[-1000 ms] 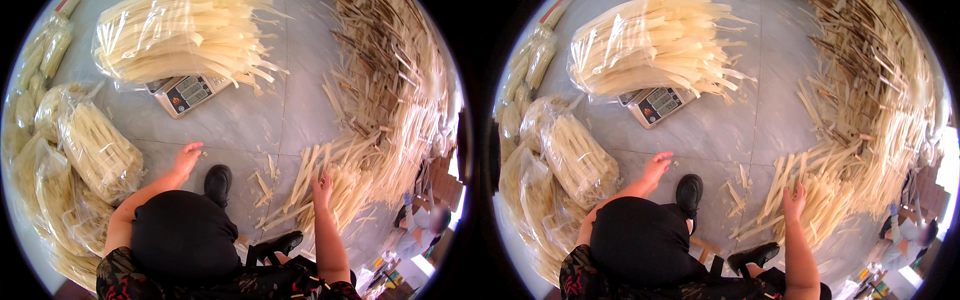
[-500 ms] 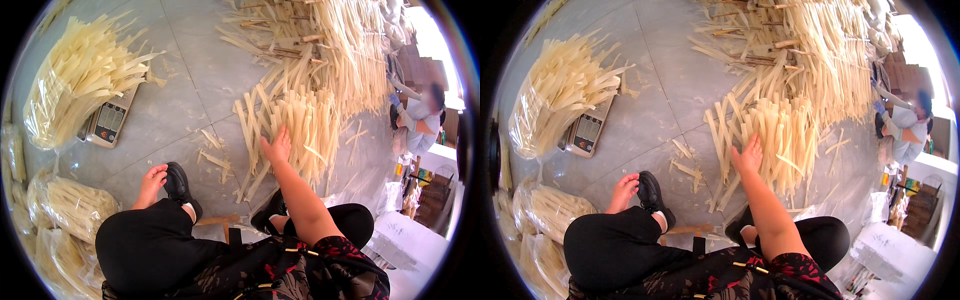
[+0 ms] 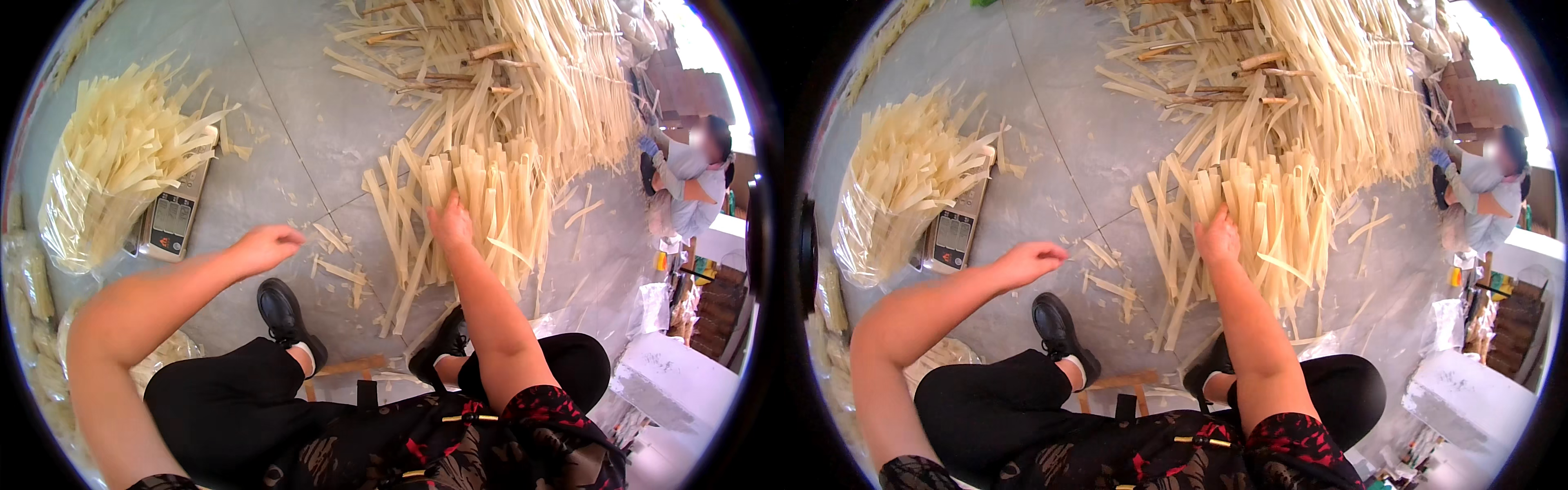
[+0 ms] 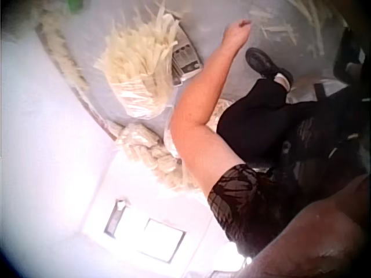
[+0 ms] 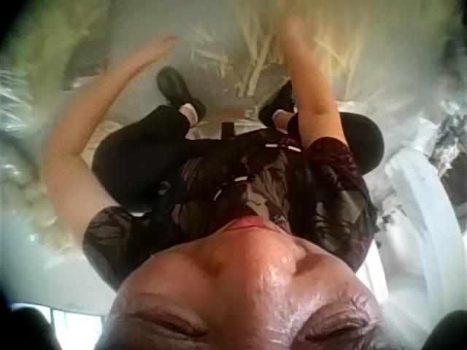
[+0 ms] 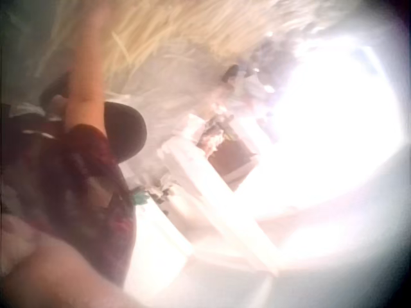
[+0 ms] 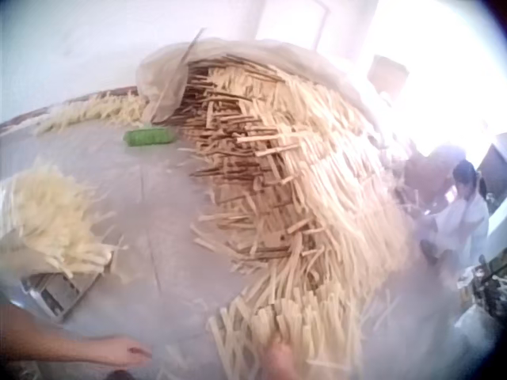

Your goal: The person gathers bundles of long, flat dried noodles by hand, places them into plastic bags, and weighs the filled bags on a digital scale. They also handle wooden poles that hold more bundles of noodles.

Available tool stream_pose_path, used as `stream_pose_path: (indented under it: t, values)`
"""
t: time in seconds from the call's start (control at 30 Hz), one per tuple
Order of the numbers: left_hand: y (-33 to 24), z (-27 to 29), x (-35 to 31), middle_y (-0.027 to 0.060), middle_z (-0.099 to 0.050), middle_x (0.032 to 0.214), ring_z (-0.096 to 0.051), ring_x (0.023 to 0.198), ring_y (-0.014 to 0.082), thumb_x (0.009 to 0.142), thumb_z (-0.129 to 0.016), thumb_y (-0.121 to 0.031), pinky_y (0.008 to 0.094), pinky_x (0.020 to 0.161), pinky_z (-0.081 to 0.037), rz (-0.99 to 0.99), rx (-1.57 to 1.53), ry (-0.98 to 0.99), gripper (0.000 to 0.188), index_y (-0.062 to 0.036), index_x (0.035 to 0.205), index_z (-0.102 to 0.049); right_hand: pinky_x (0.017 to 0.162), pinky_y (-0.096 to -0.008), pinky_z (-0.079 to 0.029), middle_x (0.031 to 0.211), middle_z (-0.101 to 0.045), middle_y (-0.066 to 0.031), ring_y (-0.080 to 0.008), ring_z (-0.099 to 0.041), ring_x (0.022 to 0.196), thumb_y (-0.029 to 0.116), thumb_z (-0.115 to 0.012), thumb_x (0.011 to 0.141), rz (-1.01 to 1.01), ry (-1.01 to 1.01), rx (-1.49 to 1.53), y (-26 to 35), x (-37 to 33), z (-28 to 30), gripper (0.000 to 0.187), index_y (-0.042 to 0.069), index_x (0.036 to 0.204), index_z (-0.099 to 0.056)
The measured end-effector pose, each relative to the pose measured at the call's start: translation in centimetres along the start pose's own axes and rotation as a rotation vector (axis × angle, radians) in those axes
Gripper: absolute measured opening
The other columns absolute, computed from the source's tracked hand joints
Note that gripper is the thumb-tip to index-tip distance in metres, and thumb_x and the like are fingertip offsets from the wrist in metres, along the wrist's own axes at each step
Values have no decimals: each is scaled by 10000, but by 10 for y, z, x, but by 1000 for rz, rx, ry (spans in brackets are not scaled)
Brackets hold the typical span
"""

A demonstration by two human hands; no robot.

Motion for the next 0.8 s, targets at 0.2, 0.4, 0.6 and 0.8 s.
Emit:
stream_pose_path:
  t: [0.2,0.4,0.6,0.8]
  values:
    - [7,-95,133,151,-533,1297,-510,1185,272,835,-689,-326,375,957,-426,252,-537,-89,706,-34,1402,-387,1022,-427,-391,1418,-370,-204,-366,-415,1258,344,-634,839,61,-50,60,7,19,-12,693,-4,1369,-357]
    - [-72,-143,160,110,-476,1351,-446,1238,221,791,-752,-407,413,1020,-365,4,-831,-170,813,-15,1380,-352,1052,-453,-349,1438,-338,-205,-382,-387,1277,319,-610,834,315,-40,-111,37,1,-29,585,-12,1291,-457]
    - [-33,-140,131,123,-531,1218,-520,1130,237,713,-816,-410,368,943,-425,-19,-983,-491,796,-30,1277,-403,1057,-458,-328,1452,-352,-178,-344,-388,1304,415,-689,762,452,136,101,57,-33,-34,755,49,1366,-424]
    - [-29,-145,123,98,-529,1232,-513,1138,215,759,-787,-402,373,960,-421,-148,-1212,-506,753,-62,1313,-406,1033,-415,-375,1374,-426,-219,-373,-437,1256,413,-634,817,439,466,392,71,-34,-70,729,-10,1364,-404]
Point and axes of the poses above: each hand's wrist, its own x-axis towards the middle knuckle, its own z-axis out of the back of the hand, y = z × x, the point moved 9 cm from there along x, towards the middle knuckle
